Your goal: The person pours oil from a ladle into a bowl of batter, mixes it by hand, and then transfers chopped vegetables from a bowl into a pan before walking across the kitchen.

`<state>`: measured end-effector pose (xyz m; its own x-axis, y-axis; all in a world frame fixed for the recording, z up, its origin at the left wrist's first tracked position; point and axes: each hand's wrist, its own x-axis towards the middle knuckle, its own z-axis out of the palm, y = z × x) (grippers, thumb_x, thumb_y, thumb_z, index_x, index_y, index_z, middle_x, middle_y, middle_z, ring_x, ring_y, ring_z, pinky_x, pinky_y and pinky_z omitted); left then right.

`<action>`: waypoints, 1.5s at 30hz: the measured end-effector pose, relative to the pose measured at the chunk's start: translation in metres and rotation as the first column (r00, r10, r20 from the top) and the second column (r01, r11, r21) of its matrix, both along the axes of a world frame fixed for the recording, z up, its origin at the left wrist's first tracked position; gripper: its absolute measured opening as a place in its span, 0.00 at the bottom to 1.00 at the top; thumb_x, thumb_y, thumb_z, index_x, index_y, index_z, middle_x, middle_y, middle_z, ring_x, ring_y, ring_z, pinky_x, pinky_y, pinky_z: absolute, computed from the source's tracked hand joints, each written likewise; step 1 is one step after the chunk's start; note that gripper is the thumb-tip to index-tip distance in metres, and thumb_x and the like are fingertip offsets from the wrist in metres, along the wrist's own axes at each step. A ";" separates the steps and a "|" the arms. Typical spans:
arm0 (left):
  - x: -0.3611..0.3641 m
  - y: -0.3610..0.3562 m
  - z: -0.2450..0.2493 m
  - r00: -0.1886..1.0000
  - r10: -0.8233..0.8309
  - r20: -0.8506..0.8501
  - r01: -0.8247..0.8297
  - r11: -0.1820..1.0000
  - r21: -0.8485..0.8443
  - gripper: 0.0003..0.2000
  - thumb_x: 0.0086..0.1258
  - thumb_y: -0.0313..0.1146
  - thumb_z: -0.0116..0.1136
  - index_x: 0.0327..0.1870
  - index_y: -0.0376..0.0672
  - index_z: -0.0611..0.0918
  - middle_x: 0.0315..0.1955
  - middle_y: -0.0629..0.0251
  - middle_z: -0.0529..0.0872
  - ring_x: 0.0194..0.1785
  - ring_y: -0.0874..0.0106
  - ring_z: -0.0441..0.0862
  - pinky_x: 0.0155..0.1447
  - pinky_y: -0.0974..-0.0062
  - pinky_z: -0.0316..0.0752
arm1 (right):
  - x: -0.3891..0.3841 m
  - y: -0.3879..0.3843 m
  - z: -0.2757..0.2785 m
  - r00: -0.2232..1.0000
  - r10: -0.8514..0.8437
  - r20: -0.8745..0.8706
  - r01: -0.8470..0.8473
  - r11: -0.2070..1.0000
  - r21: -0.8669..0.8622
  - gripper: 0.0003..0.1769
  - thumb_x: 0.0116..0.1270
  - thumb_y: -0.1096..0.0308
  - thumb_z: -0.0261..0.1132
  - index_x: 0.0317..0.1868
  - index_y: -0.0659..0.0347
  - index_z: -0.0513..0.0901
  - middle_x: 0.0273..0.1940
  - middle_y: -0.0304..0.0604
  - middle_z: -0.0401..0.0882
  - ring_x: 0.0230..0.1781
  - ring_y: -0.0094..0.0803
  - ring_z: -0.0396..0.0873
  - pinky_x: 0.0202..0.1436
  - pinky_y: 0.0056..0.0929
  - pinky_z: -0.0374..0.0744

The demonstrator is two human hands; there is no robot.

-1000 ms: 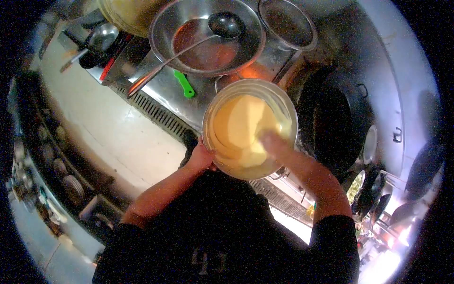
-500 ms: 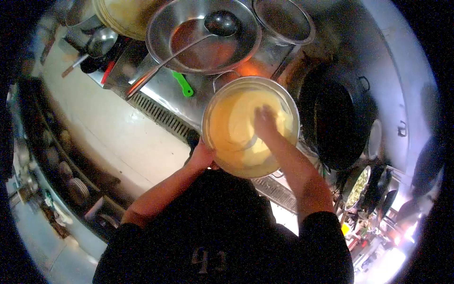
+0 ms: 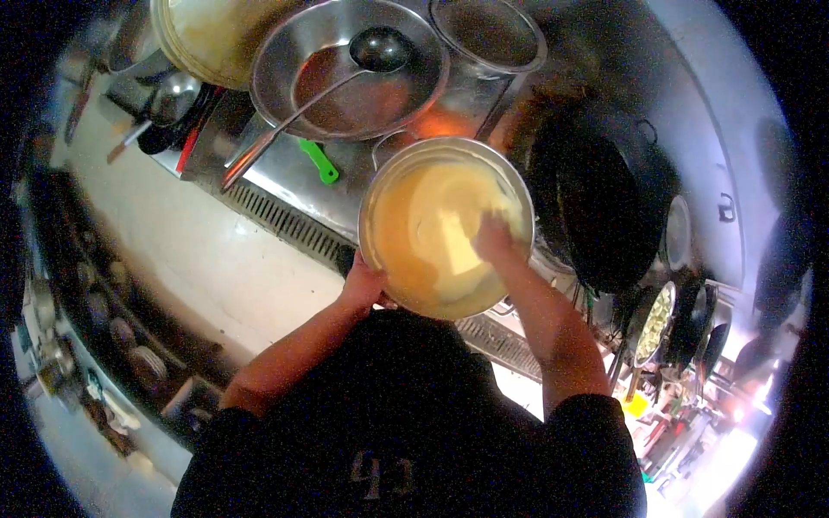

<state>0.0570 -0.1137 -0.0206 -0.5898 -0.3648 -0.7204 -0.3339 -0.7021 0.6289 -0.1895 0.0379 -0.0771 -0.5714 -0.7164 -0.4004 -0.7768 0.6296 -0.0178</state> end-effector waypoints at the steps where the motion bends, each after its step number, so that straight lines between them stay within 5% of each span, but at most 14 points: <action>1: -0.003 -0.001 0.003 0.999 0.000 0.041 0.000 1.000 -0.007 0.30 0.57 0.25 0.50 0.62 0.43 0.54 0.38 0.54 0.79 0.19 0.69 0.78 0.14 0.77 0.73 | 0.025 -0.006 0.019 0.986 -0.155 0.056 0.152 0.986 0.063 0.33 0.57 0.59 0.62 0.60 0.65 0.64 0.59 0.60 0.65 0.62 0.51 0.63 0.65 0.43 0.62; 9: -0.001 0.001 -0.014 0.997 -0.057 0.049 0.058 0.998 -0.012 0.29 0.58 0.26 0.50 0.61 0.43 0.55 0.36 0.53 0.79 0.19 0.69 0.78 0.14 0.76 0.74 | 0.038 -0.003 0.006 0.881 0.011 0.473 0.115 0.965 -0.237 0.27 0.59 0.56 0.58 0.55 0.66 0.70 0.50 0.61 0.73 0.50 0.49 0.74 0.55 0.37 0.71; 11: 0.004 0.002 -0.028 0.997 -0.077 -0.010 0.077 0.997 -0.027 0.28 0.58 0.27 0.52 0.60 0.41 0.57 0.37 0.52 0.79 0.19 0.68 0.79 0.15 0.76 0.74 | 0.036 -0.012 0.048 0.467 -0.511 0.722 0.815 0.565 -0.128 0.22 0.60 0.56 0.57 0.50 0.63 0.74 0.42 0.55 0.78 0.41 0.43 0.77 0.49 0.35 0.72; 14: 0.010 -0.009 -0.015 0.981 -0.189 0.049 0.187 0.982 0.036 0.30 0.58 0.29 0.56 0.62 0.41 0.58 0.38 0.51 0.79 0.20 0.68 0.79 0.17 0.75 0.76 | 0.044 -0.038 0.117 0.365 -0.640 0.676 0.879 0.476 -0.024 0.17 0.62 0.59 0.55 0.43 0.64 0.75 0.34 0.49 0.77 0.36 0.35 0.75 0.42 0.36 0.73; 17: 0.023 -0.014 -0.013 0.970 -0.230 0.079 0.230 0.973 0.014 0.35 0.58 0.33 0.59 0.65 0.40 0.55 0.42 0.50 0.78 0.22 0.67 0.80 0.21 0.73 0.77 | 0.010 -0.003 0.041 0.890 -0.185 0.417 0.309 0.917 -0.253 0.16 0.60 0.59 0.57 0.40 0.64 0.74 0.27 0.41 0.73 0.30 0.29 0.72 0.33 0.35 0.72; 20: 0.035 -0.029 -0.010 0.949 -0.293 0.118 0.296 0.955 -0.007 0.40 0.57 0.36 0.62 0.67 0.40 0.52 0.44 0.49 0.77 0.23 0.67 0.80 0.24 0.71 0.77 | 0.008 0.001 -0.005 0.955 -0.109 0.277 0.279 0.656 -0.702 0.17 0.57 0.60 0.59 0.42 0.63 0.78 0.23 0.40 0.75 0.17 0.30 0.70 0.23 0.32 0.71; 23: 0.050 -0.038 -0.017 0.975 -0.204 0.090 0.204 0.979 0.010 0.38 0.58 0.36 0.63 0.66 0.39 0.54 0.47 0.49 0.76 0.26 0.65 0.81 0.26 0.71 0.77 | 0.022 -0.029 0.044 0.445 -0.416 0.793 0.878 0.378 -0.294 0.13 0.55 0.64 0.62 0.41 0.58 0.79 0.24 0.39 0.75 0.18 0.26 0.71 0.22 0.27 0.71; 31: 0.105 -0.059 -0.083 0.993 0.010 0.117 -0.006 1.000 -0.030 0.21 0.58 0.34 0.62 0.53 0.41 0.74 0.47 0.55 0.76 0.31 0.63 0.82 0.29 0.69 0.77 | 0.032 -0.062 0.093 0.520 -0.323 0.791 0.847 0.314 -0.429 0.03 0.53 0.73 0.61 0.29 0.58 0.75 0.21 0.33 0.69 0.17 0.21 0.66 0.17 0.23 0.65; 33: 0.129 -0.066 -0.157 0.968 -0.245 0.051 0.241 0.858 -0.454 0.15 0.58 0.33 0.61 0.46 0.42 0.79 0.45 0.57 0.77 0.31 0.63 0.82 0.29 0.68 0.78 | 0.039 -0.074 0.106 0.592 -0.330 0.735 0.802 0.322 -0.502 0.05 0.52 0.75 0.59 0.24 0.57 0.71 0.20 0.31 0.64 0.17 0.19 0.63 0.18 0.22 0.62; 37: 0.146 -0.087 -0.112 0.938 -0.293 0.186 0.340 0.884 -0.320 0.14 0.59 0.33 0.59 0.46 0.43 0.79 0.43 0.56 0.77 0.33 0.63 0.82 0.32 0.69 0.79 | 0.037 -0.076 0.100 0.626 -0.292 0.723 0.773 0.360 -0.523 0.09 0.52 0.77 0.58 0.22 0.56 0.67 0.19 0.29 0.58 0.17 0.18 0.59 0.19 0.22 0.60; 40: 0.172 -0.094 -0.130 0.852 -0.379 0.361 0.522 0.557 -0.646 0.14 0.59 0.35 0.58 0.45 0.42 0.78 0.39 0.53 0.78 0.31 0.63 0.82 0.33 0.69 0.79 | 0.036 -0.074 0.092 0.567 -0.273 0.777 0.796 0.425 -0.432 0.03 0.51 0.73 0.57 0.26 0.58 0.70 0.24 0.34 0.64 0.22 0.22 0.62 0.23 0.30 0.64; 42: 0.187 -0.101 -0.132 0.879 -0.150 0.453 0.356 0.839 -0.412 0.15 0.59 0.35 0.57 0.45 0.37 0.78 0.38 0.50 0.80 0.28 0.62 0.82 0.33 0.70 0.79 | 0.037 -0.077 0.082 0.490 -0.266 0.830 0.863 0.283 -0.418 0.05 0.53 0.70 0.58 0.25 0.57 0.70 0.21 0.34 0.63 0.17 0.24 0.60 0.19 0.30 0.62; 44: 0.226 -0.115 -0.184 0.690 -0.384 0.613 0.723 0.332 -0.606 0.17 0.58 0.36 0.55 0.43 0.31 0.76 0.37 0.48 0.81 0.26 0.60 0.82 0.34 0.67 0.79 | 0.037 -0.082 0.058 0.466 -0.294 0.834 0.884 0.126 -0.450 0.06 0.55 0.67 0.59 0.25 0.56 0.70 0.20 0.36 0.64 0.16 0.26 0.62 0.19 0.30 0.64; 45: 0.231 -0.121 -0.181 0.699 -0.299 0.650 0.677 0.569 -0.466 0.18 0.58 0.38 0.55 0.42 0.29 0.76 0.38 0.46 0.81 0.28 0.60 0.83 0.35 0.67 0.79 | 0.035 -0.080 0.049 0.433 -0.325 0.841 0.884 -0.031 -0.467 0.09 0.58 0.64 0.59 0.25 0.56 0.70 0.19 0.37 0.65 0.15 0.29 0.64 0.19 0.30 0.66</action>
